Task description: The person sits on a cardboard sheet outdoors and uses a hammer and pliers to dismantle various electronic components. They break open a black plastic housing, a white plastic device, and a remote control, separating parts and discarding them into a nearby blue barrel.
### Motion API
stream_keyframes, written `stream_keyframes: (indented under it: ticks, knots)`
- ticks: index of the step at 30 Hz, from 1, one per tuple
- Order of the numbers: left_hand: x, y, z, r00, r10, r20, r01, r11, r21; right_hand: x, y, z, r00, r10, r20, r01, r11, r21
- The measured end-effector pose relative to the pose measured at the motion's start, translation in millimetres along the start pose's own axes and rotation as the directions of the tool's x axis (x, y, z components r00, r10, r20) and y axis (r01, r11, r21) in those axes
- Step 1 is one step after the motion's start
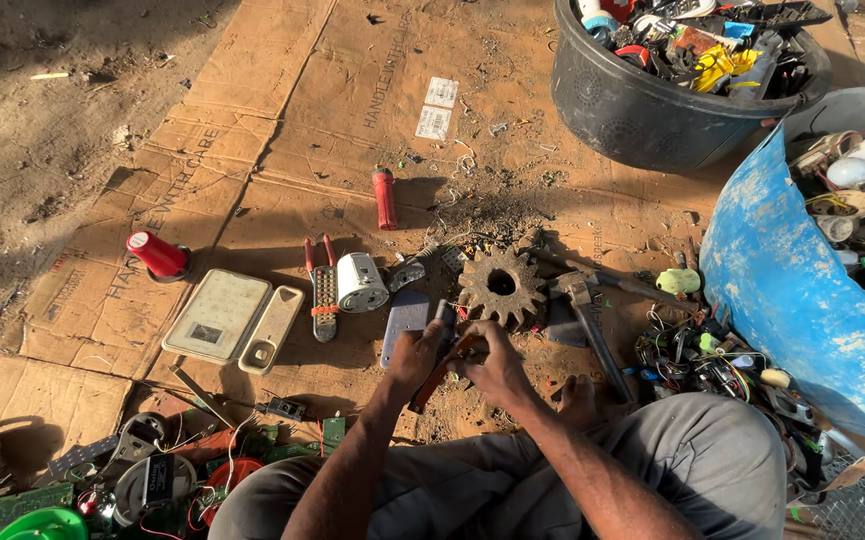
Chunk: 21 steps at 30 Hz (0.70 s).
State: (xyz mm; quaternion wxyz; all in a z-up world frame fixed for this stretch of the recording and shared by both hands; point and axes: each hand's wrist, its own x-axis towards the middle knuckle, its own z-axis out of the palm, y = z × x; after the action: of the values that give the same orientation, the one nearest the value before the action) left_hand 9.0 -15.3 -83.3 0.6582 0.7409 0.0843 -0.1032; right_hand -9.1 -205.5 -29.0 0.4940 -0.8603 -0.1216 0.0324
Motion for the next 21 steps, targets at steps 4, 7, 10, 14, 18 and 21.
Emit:
stream_keyframes:
  ticks: [4, 7, 10, 14, 18, 21]
  knots:
    - [24.7, -13.9, -22.4, 0.954, -0.095, -0.283, 0.144, 0.977, 0.157, -4.6, 3.6, -4.6, 0.991, 0.039, 0.129, -0.062, 0.982, 0.177]
    - [26.9, -14.7, -36.8, 0.964, -0.149, -0.22, 0.152, 0.988, -0.003, -6.4, 8.2, -10.5, 0.986, 0.082, 0.148, -0.107, 0.98, 0.17]
    - [13.1, -6.8, -26.0, 0.987, -0.105, -0.119, 0.104, 0.995, -0.013, -5.5, 13.9, -9.3, 0.983, 0.038, 0.178, -0.08, 0.968, 0.236]
    - [-3.7, 19.2, -12.0, 1.0, -0.01, 0.008, 0.012, 0.987, -0.162, 1.1, 21.1, -11.0, 0.984, -0.001, 0.179, -0.086, 0.873, 0.48]
    - [-22.2, 34.3, -8.1, 0.957, -0.118, 0.266, 0.186, 0.951, -0.247, 1.7, 23.5, -15.8, 0.954, -0.089, 0.286, -0.023, 0.931, 0.365]
    - [-24.9, 33.4, 2.6, 0.975, -0.02, 0.221, 0.049, 0.991, -0.127, -1.4, 26.3, -17.9, 0.946, -0.109, 0.305, 0.019, 0.959, 0.284]
